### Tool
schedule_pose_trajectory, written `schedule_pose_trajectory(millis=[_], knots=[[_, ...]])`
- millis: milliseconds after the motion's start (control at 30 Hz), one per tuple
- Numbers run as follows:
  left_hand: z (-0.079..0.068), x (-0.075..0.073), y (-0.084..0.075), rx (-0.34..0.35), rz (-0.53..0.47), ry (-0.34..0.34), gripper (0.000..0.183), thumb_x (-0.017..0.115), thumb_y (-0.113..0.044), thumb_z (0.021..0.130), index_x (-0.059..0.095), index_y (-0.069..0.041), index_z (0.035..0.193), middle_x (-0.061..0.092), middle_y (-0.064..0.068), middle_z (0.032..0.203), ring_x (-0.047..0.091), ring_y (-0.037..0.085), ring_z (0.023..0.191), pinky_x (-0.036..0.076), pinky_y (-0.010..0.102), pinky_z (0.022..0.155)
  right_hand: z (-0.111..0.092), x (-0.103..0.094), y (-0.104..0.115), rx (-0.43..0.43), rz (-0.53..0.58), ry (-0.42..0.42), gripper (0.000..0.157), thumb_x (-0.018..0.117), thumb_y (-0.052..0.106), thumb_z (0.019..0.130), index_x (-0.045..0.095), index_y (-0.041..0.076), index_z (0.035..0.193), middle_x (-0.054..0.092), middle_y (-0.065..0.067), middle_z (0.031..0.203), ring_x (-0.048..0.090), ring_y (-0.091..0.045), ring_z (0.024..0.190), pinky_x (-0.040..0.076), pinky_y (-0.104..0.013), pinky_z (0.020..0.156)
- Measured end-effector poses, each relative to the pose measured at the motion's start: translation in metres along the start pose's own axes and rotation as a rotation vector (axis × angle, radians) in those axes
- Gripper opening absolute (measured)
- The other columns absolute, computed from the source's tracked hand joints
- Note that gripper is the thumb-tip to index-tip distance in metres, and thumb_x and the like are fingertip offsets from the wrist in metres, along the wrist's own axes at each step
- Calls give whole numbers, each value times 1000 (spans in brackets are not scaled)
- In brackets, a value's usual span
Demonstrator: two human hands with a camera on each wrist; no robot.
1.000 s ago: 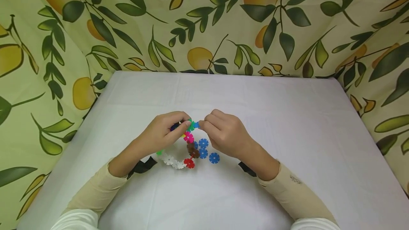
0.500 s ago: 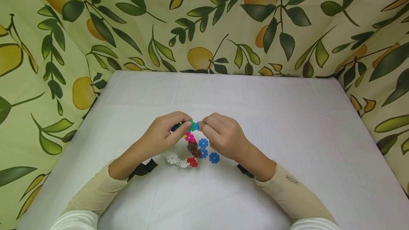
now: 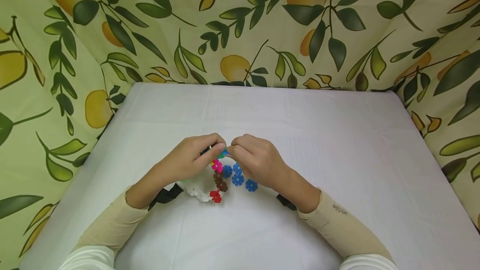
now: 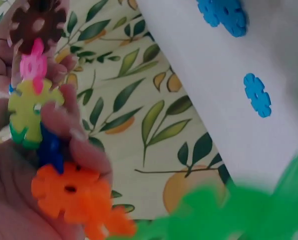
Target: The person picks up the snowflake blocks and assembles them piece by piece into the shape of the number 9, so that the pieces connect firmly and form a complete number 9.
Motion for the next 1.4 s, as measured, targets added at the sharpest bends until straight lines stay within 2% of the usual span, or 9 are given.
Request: schedule_pose_trajectory(millis=[133,267,467,600,833,967,1133,1233,1400], knots=[[-1,-5,1,-36,4,98,37,57,-46,101,60,-19,127,67,-9,106,63,8,94,54,29,80,0,-9,-3,137,69,157,23,66,18,99,66,0,113,67,-8,106,67,-20,91,57,-30,76],[-2,-10,1,3,49,96,42,60,-47,99,61,-23,133,64,-7,124,61,9,108,53,32,88,-2,-19,-7,336,120,400,35,79,19,89,64,5,117,64,-4,112,65,-17,91,56,-29,77],[-5,-14,-1,85,46,71,38,62,-45,99,63,-22,128,63,-10,116,58,3,98,53,24,81,-13,-18,-9,630,190,966,22,80,17,87,67,9,103,65,1,95,60,-13,79,53,-30,72],[-5,-13,-2,138,45,42,33,63,-39,98,63,-18,123,63,-10,109,58,1,90,53,21,75,-22,-8,-7,703,211,1128,28,86,22,81,63,12,93,55,6,81,51,-11,72,47,-29,67],[-4,-13,-2,208,20,-27,29,66,-31,93,67,-15,118,68,-8,103,60,1,83,52,19,66,-25,9,0,679,160,1138,32,90,17,75,61,12,86,50,6,74,49,-12,69,46,-27,63],[-4,-13,0,267,22,-50,33,67,-28,92,70,-13,121,71,-5,112,65,3,96,53,18,74,-25,10,1,704,174,1154,30,89,12,76,61,13,86,52,6,74,50,-13,69,47,-28,64],[-3,-13,2,292,53,-48,37,70,-28,94,69,-9,126,71,0,116,66,7,104,53,20,84,-25,3,-5,688,304,1165,26,81,9,83,57,17,83,49,8,67,48,-9,63,42,-26,59],[-3,-12,2,277,76,-39,41,71,-30,94,67,-7,128,71,2,119,66,10,108,52,24,89,-22,-7,-10,641,408,1070,20,78,8,87,61,17,88,52,11,69,49,-6,64,45,-24,60],[-3,-13,0,241,80,-33,34,72,-31,94,67,-10,120,70,-5,100,63,3,85,53,20,75,-8,-29,-15,578,527,720,16,75,4,90,66,12,101,63,9,81,59,-6,68,54,-26,62]])
Point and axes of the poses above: each hand's wrist, its own z-axis towards the middle knuckle, its own x-axis out of the palm, y = z × x, the point moved 1 cm from there along z, towards the middle knuckle
